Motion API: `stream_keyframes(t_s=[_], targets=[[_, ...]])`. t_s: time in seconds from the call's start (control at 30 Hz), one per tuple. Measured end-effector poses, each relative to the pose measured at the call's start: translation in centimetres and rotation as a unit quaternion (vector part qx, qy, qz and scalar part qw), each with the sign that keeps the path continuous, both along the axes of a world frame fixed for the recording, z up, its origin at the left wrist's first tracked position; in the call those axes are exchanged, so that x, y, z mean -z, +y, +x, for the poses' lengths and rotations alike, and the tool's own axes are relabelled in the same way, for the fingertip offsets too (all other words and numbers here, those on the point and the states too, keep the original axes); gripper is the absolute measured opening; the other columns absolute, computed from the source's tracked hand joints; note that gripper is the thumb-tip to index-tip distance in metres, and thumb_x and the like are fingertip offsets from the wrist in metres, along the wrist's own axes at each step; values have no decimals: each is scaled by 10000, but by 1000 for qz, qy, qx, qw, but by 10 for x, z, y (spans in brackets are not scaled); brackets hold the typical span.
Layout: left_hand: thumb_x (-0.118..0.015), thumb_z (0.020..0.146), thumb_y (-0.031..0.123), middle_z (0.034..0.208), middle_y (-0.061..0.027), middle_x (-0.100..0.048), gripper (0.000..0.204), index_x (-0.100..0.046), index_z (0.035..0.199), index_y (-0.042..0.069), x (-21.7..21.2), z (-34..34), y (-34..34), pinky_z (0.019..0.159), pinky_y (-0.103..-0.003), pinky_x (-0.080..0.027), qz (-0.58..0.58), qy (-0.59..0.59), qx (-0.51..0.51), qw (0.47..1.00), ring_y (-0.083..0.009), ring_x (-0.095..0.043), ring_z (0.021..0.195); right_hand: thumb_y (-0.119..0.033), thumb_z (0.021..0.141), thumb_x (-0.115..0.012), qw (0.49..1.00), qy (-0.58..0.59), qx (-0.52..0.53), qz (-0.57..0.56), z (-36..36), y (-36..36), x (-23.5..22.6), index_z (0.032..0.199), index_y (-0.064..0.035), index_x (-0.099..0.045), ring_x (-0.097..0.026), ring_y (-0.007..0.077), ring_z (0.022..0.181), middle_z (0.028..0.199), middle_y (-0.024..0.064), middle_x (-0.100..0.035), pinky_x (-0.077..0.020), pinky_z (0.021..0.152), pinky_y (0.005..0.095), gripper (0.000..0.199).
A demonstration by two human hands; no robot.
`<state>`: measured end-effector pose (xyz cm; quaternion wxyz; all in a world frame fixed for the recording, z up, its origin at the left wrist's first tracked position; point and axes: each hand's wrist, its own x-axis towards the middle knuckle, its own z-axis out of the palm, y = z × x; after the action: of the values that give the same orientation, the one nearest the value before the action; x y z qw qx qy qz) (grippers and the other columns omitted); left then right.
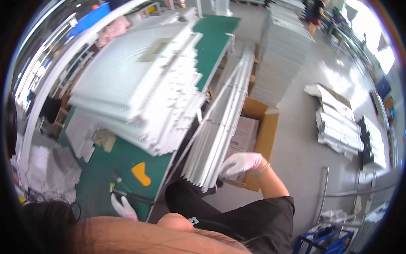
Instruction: Assembling metal frames onto mesh filter screens, using a mallet for fitting, and stacking finished units.
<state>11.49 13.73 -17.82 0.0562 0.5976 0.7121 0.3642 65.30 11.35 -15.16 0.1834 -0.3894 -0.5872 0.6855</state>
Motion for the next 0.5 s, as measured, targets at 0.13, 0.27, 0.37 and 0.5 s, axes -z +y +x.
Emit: stream_keyframes(t_s=[0.13,0.27,0.37,0.5], targets=[[-492,998,200,1406,-254,-428,501,-390,1389,-95,12,-5,14,1118,-430,-305,-12,31,-29,999,-357,-424,1297,-239,841,-666,869,-360,313,132,122,1,156,1181,-38,-655,-655,328,995,1082,182,-689,-519,899,368,395],[-415,1033,248,1414,-243,-439,486,-413,1389,-82,7,-6,29,1088,-414,-342,-17,72,-4,997,-338,-442,1290,-183,810,-614,708,-456,522,137,175,76,275,1184,-56,-615,-588,365,1102,1158,196,-635,-477,961,426,396],[-377,1046,269,1378,-205,-483,478,-437,1368,-80,-16,28,39,1078,-381,-349,-44,73,-114,990,-292,-463,1266,-161,789,-621,642,-531,536,137,195,139,332,1165,-66,-609,-584,332,1097,1140,144,-632,-490,926,438,388],[-374,1047,270,1371,-200,-485,476,-440,1364,-79,17,48,62,1076,-379,-349,-86,108,-99,986,-288,-464,1260,-109,771,-597,524,-602,585,144,230,185,392,1073,-73,-622,-590,310,1066,1102,109,-636,-503,879,443,306]])
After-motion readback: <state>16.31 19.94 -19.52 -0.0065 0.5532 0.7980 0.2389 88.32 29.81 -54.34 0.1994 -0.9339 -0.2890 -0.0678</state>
